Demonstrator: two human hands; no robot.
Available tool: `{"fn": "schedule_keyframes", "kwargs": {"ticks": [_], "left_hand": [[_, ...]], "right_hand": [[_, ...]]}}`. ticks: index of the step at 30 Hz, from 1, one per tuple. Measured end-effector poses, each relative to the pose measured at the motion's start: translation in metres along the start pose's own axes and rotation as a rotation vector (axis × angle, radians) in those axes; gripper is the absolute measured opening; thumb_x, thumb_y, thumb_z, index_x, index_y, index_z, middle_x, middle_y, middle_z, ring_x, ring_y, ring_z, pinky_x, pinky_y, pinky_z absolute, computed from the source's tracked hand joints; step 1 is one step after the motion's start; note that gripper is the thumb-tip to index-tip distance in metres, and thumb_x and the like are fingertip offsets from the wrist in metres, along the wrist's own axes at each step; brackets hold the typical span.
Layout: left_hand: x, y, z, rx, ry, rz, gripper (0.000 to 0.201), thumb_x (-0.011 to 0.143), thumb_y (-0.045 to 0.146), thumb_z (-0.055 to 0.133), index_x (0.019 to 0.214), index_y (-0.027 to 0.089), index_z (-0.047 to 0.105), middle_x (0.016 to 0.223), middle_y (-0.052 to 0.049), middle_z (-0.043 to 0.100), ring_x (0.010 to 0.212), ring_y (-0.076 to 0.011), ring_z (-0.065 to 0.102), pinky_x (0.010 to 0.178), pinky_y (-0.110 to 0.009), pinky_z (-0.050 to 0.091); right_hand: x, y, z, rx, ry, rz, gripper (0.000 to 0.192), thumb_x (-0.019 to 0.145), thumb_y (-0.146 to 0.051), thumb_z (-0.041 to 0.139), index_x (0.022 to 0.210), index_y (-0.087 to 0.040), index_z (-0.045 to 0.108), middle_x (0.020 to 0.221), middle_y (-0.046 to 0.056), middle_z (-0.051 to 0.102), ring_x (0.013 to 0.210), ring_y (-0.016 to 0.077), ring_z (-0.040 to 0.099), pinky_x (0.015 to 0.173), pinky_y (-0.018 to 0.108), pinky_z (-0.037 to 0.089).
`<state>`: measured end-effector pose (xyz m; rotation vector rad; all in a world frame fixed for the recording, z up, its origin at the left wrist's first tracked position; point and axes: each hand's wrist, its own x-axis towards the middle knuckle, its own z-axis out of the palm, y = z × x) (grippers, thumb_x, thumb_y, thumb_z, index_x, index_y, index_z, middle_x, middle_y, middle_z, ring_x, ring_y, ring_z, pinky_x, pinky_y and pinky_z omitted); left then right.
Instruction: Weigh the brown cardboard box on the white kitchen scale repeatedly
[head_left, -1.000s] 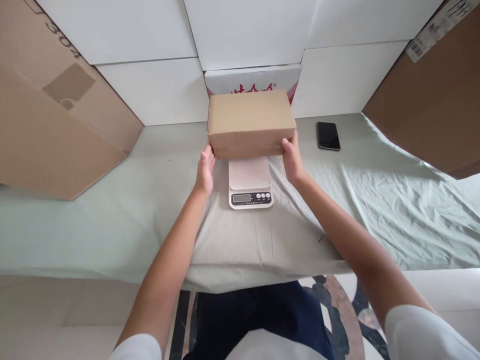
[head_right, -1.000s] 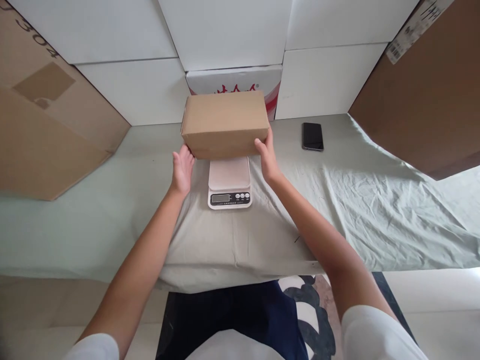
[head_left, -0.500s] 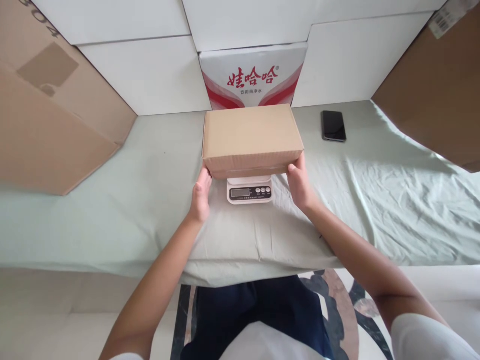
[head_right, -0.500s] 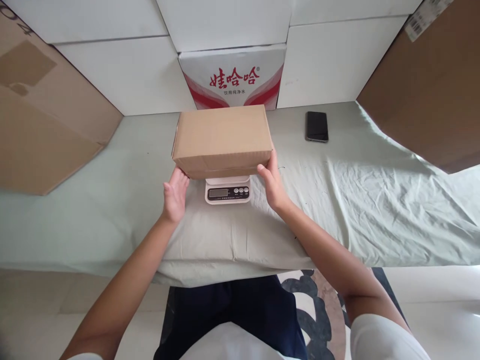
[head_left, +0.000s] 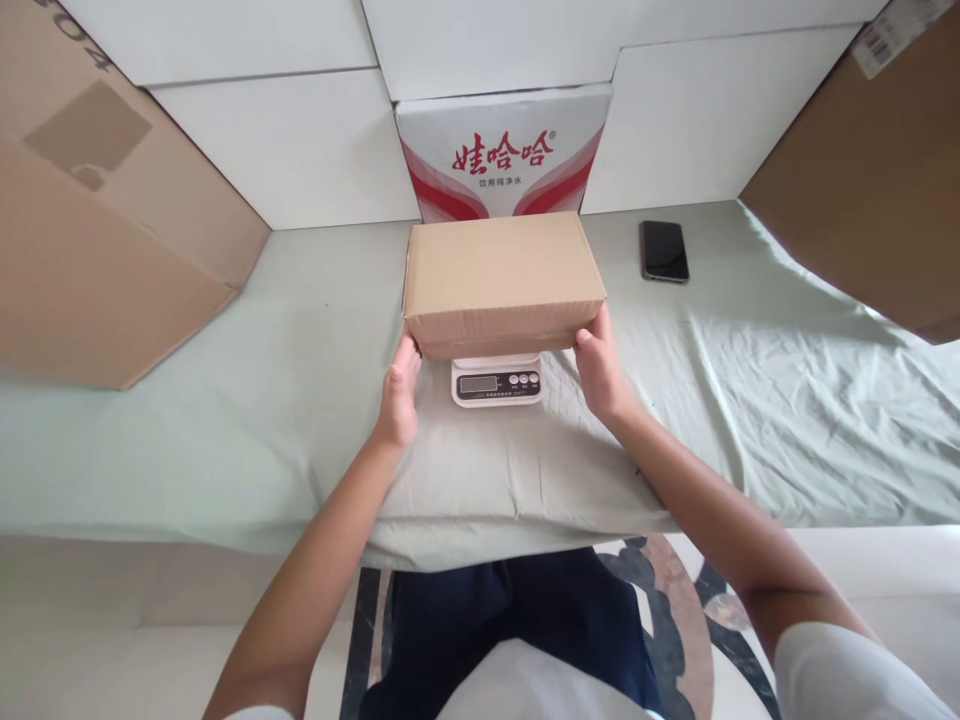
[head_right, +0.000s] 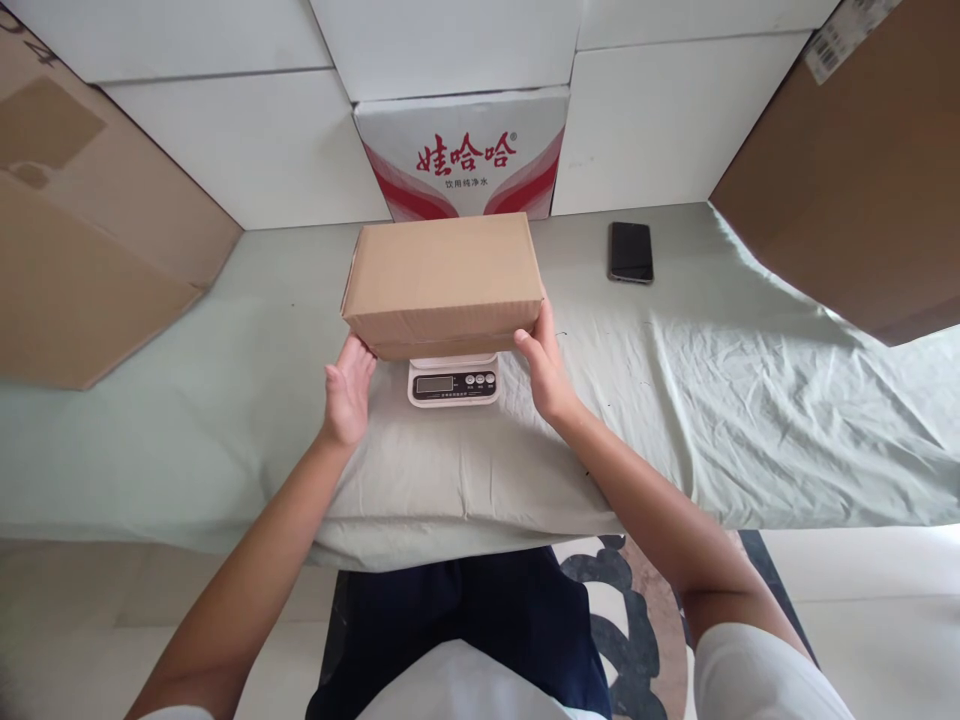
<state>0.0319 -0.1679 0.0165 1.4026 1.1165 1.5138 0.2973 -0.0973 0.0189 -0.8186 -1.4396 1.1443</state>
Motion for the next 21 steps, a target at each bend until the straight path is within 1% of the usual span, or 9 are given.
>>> {"fn": "schedule_keyframes", "kwargs": {"ticks": [3, 6, 9, 12, 14, 16, 18, 21], "left_hand": [[0.002, -0.001, -0.007, 0.007, 0.019, 0.045, 0.088, 0.092, 0.087, 0.028, 0.163, 0.036, 0.042, 0.178, 0.0, 0.031, 0.169, -0.0281, 0.019, 0.138, -0.044, 0.02], [0.006, -0.004, -0.021, 0.034, 0.112, 0.071, 0.082, 0.095, 0.084, 0.021, 0.163, 0.042, 0.039, 0.18, 0.007, 0.025, 0.17, -0.0236, 0.012, 0.139, -0.042, 0.014], [0.011, -0.006, -0.035, 0.067, 0.205, 0.051, 0.09, 0.091, 0.088, 0.008, 0.162, 0.042, 0.04, 0.18, 0.008, 0.025, 0.17, -0.0237, 0.013, 0.139, -0.043, 0.016], [0.014, -0.01, -0.043, 0.041, 0.259, 0.039, 0.097, 0.089, 0.087, -0.001, 0.162, 0.04, 0.041, 0.179, 0.006, 0.027, 0.169, -0.0231, 0.015, 0.138, -0.043, 0.019], [0.015, -0.012, -0.045, 0.023, 0.272, 0.037, 0.097, 0.089, 0.087, -0.003, 0.161, 0.039, 0.042, 0.179, 0.006, 0.028, 0.169, -0.0227, 0.017, 0.138, -0.043, 0.02], [0.016, -0.015, -0.047, 0.032, 0.259, 0.04, 0.097, 0.088, 0.088, -0.002, 0.161, 0.04, 0.042, 0.179, 0.006, 0.027, 0.169, -0.023, 0.016, 0.138, -0.043, 0.02], [0.016, -0.016, -0.049, 0.04, 0.246, 0.043, 0.097, 0.088, 0.089, 0.0, 0.161, 0.041, 0.041, 0.179, 0.007, 0.026, 0.17, -0.0236, 0.015, 0.138, -0.044, 0.019], [0.017, -0.017, -0.05, 0.016, 0.257, 0.04, 0.095, 0.089, 0.088, 0.001, 0.161, 0.041, 0.042, 0.179, 0.006, 0.027, 0.17, -0.0236, 0.015, 0.138, -0.044, 0.018]], "right_hand": [[0.0, -0.002, -0.006, -0.028, 0.045, -0.002, 0.079, 0.09, -0.075, 0.052, 0.16, -0.049, 0.029, 0.178, -0.011, 0.028, 0.17, 0.0293, 0.02, 0.14, 0.056, 0.022], [0.003, -0.007, -0.019, -0.049, 0.137, -0.006, 0.081, 0.089, -0.08, 0.048, 0.161, -0.052, 0.024, 0.179, -0.011, 0.025, 0.171, 0.0313, 0.017, 0.139, 0.062, 0.019], [0.008, -0.009, -0.032, -0.043, 0.196, -0.006, 0.081, 0.087, -0.08, 0.051, 0.16, -0.054, 0.027, 0.178, -0.011, 0.027, 0.17, 0.0326, 0.019, 0.138, 0.064, 0.018], [0.01, -0.007, -0.038, -0.049, 0.213, 0.001, 0.08, 0.086, -0.08, 0.051, 0.159, -0.055, 0.029, 0.178, -0.01, 0.029, 0.17, 0.0331, 0.021, 0.138, 0.065, 0.018], [0.01, -0.003, -0.038, -0.068, 0.207, 0.003, 0.08, 0.086, -0.081, 0.05, 0.159, -0.055, 0.029, 0.178, -0.01, 0.029, 0.169, 0.033, 0.022, 0.138, 0.065, 0.019], [0.009, 0.0, -0.035, -0.075, 0.2, 0.009, 0.079, 0.087, -0.081, 0.049, 0.159, -0.055, 0.031, 0.178, -0.01, 0.03, 0.169, 0.0324, 0.022, 0.138, 0.064, 0.02], [0.009, 0.004, -0.033, -0.06, 0.199, 0.019, 0.077, 0.087, -0.08, 0.049, 0.158, -0.053, 0.033, 0.178, -0.009, 0.03, 0.169, 0.0316, 0.023, 0.138, 0.063, 0.02], [0.009, 0.01, -0.033, -0.021, 0.202, 0.041, 0.073, 0.089, -0.076, 0.051, 0.156, -0.05, 0.038, 0.177, -0.008, 0.031, 0.168, 0.0304, 0.026, 0.139, 0.06, 0.02]]}}
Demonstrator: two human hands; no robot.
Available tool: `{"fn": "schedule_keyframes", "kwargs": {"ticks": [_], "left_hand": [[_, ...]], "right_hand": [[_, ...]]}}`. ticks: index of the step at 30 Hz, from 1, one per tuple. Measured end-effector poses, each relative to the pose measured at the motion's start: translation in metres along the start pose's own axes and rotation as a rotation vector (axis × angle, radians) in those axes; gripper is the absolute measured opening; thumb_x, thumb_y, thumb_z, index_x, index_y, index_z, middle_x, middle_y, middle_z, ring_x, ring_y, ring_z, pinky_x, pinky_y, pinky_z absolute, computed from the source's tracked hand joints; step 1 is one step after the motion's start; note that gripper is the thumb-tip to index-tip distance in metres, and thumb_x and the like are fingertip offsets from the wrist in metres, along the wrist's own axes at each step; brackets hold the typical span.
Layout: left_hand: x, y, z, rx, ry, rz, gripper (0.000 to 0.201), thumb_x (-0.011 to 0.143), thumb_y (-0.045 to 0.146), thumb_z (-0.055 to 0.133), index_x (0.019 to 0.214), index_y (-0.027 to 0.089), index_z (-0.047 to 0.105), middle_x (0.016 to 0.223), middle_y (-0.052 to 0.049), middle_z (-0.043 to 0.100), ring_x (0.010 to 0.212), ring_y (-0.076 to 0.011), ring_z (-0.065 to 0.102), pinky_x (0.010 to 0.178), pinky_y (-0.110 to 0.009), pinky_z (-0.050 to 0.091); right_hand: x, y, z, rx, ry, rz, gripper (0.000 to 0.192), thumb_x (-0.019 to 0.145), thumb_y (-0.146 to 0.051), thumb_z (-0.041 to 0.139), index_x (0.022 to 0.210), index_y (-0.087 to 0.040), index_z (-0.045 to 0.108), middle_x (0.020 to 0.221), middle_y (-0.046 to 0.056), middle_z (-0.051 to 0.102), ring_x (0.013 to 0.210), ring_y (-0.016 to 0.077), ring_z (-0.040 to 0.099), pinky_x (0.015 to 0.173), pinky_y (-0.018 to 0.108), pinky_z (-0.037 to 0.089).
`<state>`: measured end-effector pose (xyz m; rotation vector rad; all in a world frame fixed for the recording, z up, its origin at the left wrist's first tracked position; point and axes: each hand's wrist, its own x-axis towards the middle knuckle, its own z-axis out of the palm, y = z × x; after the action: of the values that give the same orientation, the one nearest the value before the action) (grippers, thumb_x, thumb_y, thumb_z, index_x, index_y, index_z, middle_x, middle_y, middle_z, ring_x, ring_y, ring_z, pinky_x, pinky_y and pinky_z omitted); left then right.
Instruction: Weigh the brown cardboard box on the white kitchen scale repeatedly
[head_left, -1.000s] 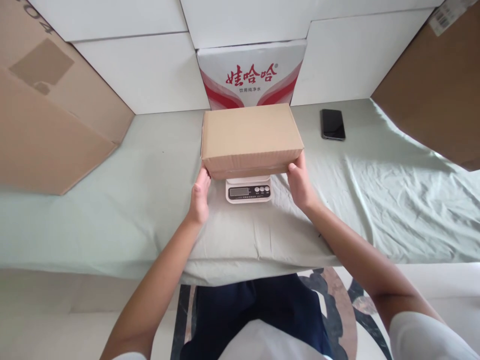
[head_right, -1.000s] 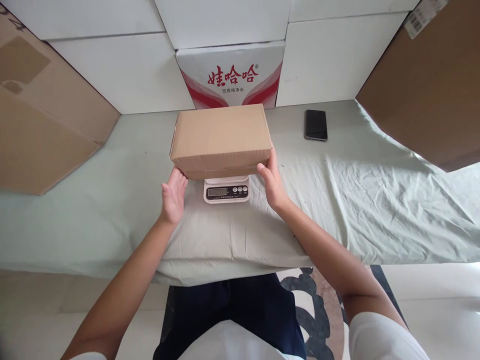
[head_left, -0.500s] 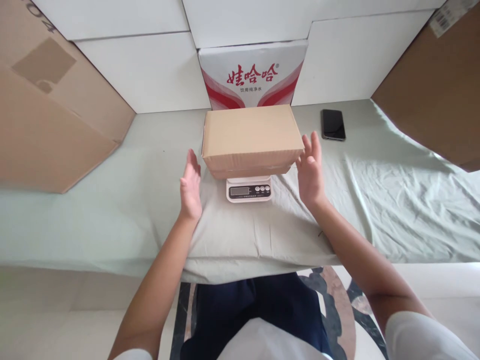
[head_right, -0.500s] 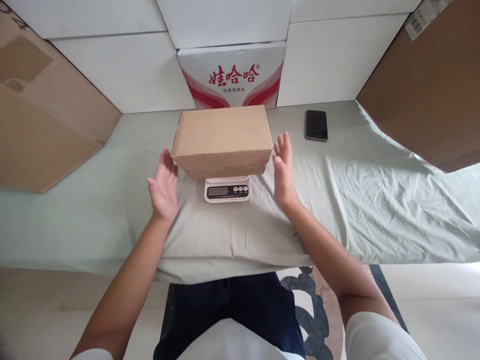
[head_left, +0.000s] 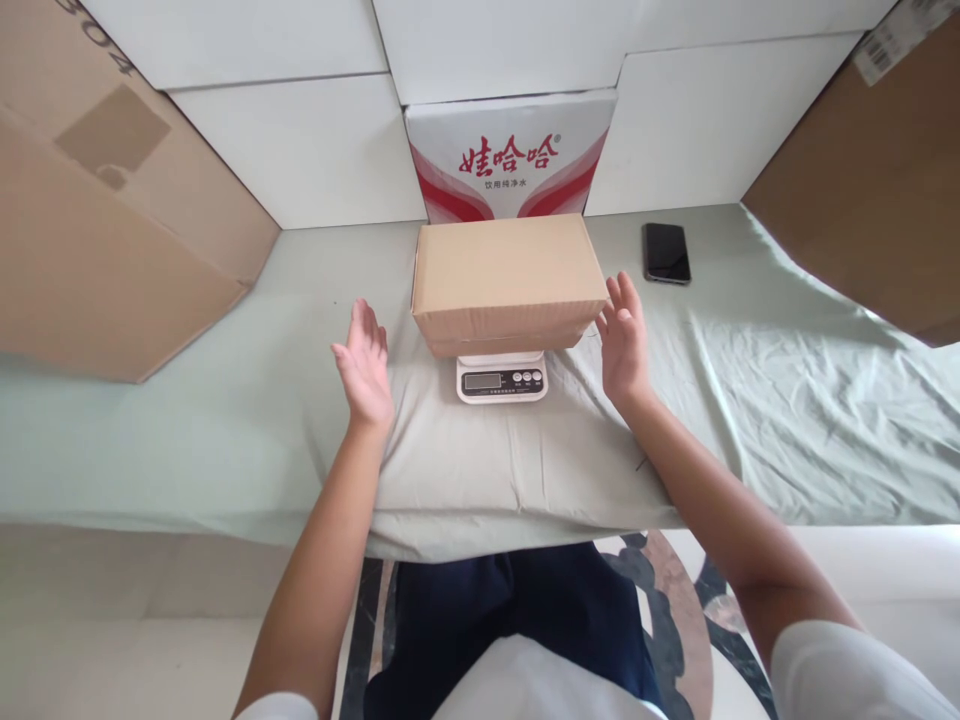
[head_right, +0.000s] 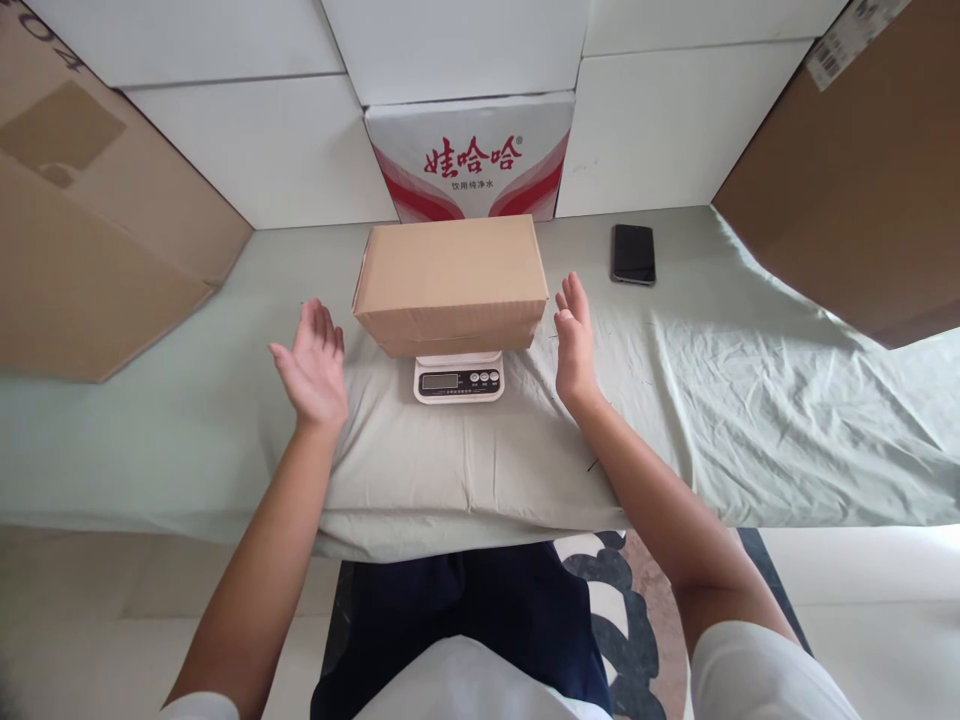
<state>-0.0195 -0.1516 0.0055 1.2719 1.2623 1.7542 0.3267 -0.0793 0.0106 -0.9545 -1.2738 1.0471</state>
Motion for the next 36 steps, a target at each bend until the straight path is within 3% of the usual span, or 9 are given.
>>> {"fn": "schedule_keyframes", "kwargs": {"ticks": [6, 16, 25, 32, 36], "left_hand": [[0.0, -0.001, 0.001, 0.002, -0.009, -0.013, 0.092, 0.091, 0.086, 0.004, 0.161, 0.04, 0.041, 0.179, 0.005, 0.026, 0.169, -0.0222, 0.015, 0.139, -0.043, 0.018], [-0.003, 0.001, 0.013, -0.027, -0.058, -0.033, 0.085, 0.094, 0.085, 0.017, 0.159, 0.038, 0.047, 0.178, 0.001, 0.03, 0.168, -0.0243, 0.02, 0.138, -0.045, 0.018], [-0.014, 0.002, 0.026, -0.031, -0.189, -0.07, 0.089, 0.089, 0.09, 0.029, 0.156, 0.036, 0.051, 0.175, -0.004, 0.039, 0.166, -0.0307, 0.027, 0.137, -0.05, 0.021], [-0.015, 0.005, 0.043, -0.072, -0.225, -0.084, 0.091, 0.089, 0.09, 0.032, 0.155, 0.031, 0.053, 0.173, -0.008, 0.043, 0.165, -0.0314, 0.031, 0.135, -0.047, 0.026], [0.003, 0.011, 0.051, -0.137, -0.217, -0.052, 0.086, 0.09, 0.089, 0.036, 0.152, 0.032, 0.055, 0.169, -0.009, 0.048, 0.162, -0.0308, 0.037, 0.134, -0.05, 0.029]], "right_hand": [[0.001, 0.012, -0.001, 0.016, -0.018, 0.023, 0.069, 0.091, -0.072, 0.05, 0.155, -0.047, 0.041, 0.176, -0.007, 0.036, 0.166, 0.029, 0.033, 0.138, 0.06, 0.022], [-0.004, 0.006, 0.006, 0.026, -0.084, 0.016, 0.062, 0.095, -0.07, 0.05, 0.153, -0.047, 0.047, 0.173, -0.011, 0.041, 0.167, 0.0274, 0.029, 0.139, 0.059, 0.021], [-0.007, -0.009, 0.022, 0.055, -0.15, -0.079, 0.061, 0.095, -0.07, 0.046, 0.147, -0.039, 0.055, 0.165, -0.004, 0.053, 0.161, 0.0281, 0.04, 0.136, 0.049, 0.034], [-0.004, 0.002, 0.033, 0.065, -0.128, 0.016, 0.064, 0.085, -0.062, 0.059, 0.145, -0.041, 0.051, 0.156, -0.002, 0.058, 0.155, 0.0332, 0.043, 0.134, 0.056, 0.034], [0.015, 0.001, 0.038, 0.058, -0.091, -0.009, 0.062, 0.081, -0.059, 0.062, 0.138, -0.039, 0.051, 0.151, -0.001, 0.058, 0.153, 0.0361, 0.042, 0.135, 0.062, 0.03]]}}
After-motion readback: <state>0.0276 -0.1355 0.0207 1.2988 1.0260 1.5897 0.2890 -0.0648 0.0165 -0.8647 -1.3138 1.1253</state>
